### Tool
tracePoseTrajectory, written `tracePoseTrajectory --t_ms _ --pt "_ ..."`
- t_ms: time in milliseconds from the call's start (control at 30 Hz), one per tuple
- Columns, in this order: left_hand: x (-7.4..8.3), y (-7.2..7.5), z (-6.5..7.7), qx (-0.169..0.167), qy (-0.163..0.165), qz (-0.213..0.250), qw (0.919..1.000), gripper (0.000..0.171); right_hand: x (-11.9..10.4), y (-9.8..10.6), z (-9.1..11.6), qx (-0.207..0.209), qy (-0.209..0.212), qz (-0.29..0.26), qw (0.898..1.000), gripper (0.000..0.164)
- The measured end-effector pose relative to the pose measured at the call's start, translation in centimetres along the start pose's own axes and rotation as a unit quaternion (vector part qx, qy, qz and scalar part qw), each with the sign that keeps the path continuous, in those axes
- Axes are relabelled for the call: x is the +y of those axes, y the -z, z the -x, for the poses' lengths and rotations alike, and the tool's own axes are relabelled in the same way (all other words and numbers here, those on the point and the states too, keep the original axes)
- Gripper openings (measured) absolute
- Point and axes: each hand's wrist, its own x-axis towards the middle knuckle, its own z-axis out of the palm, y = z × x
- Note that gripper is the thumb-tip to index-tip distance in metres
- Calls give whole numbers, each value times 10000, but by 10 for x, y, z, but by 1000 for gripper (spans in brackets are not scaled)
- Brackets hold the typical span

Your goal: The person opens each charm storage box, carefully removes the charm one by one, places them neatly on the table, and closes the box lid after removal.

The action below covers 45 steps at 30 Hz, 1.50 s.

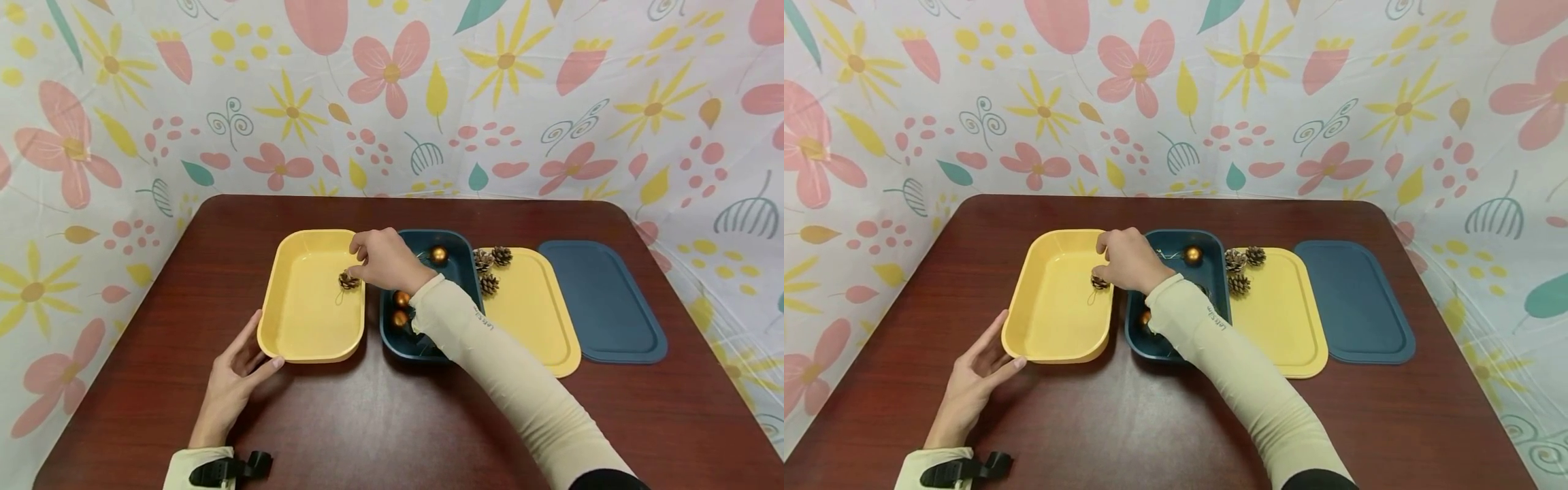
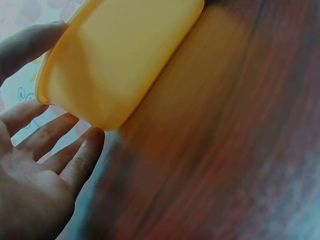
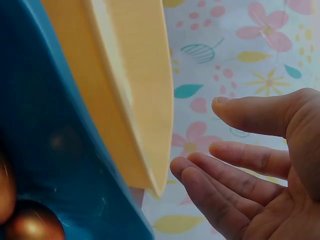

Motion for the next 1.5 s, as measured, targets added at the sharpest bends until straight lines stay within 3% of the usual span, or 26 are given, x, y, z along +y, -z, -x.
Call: tracePoseTrajectory --t_ms 400,733,1000,1267,1500 --pt "1 0 0 26 -9 -133 9999 87 -1 -18 -11 -285 -46 -95 9995 34" --pt "1 -2 2 19 24 -103 9999 86 -4 -26 -18 -510 35 145 9986 32" --pt "2 -1 1 8 -48 -67 10000 85 -9 -37 -30 -635 158 870 9941 32" --pt "2 0 1 -18 -33 -59 10000 85 -14 -47 -34 -605 213 1776 9820 22" --pt "2 0 1 -22 -7 -118 9999 85 -15 -53 -34 -774 214 2071 9750 16"
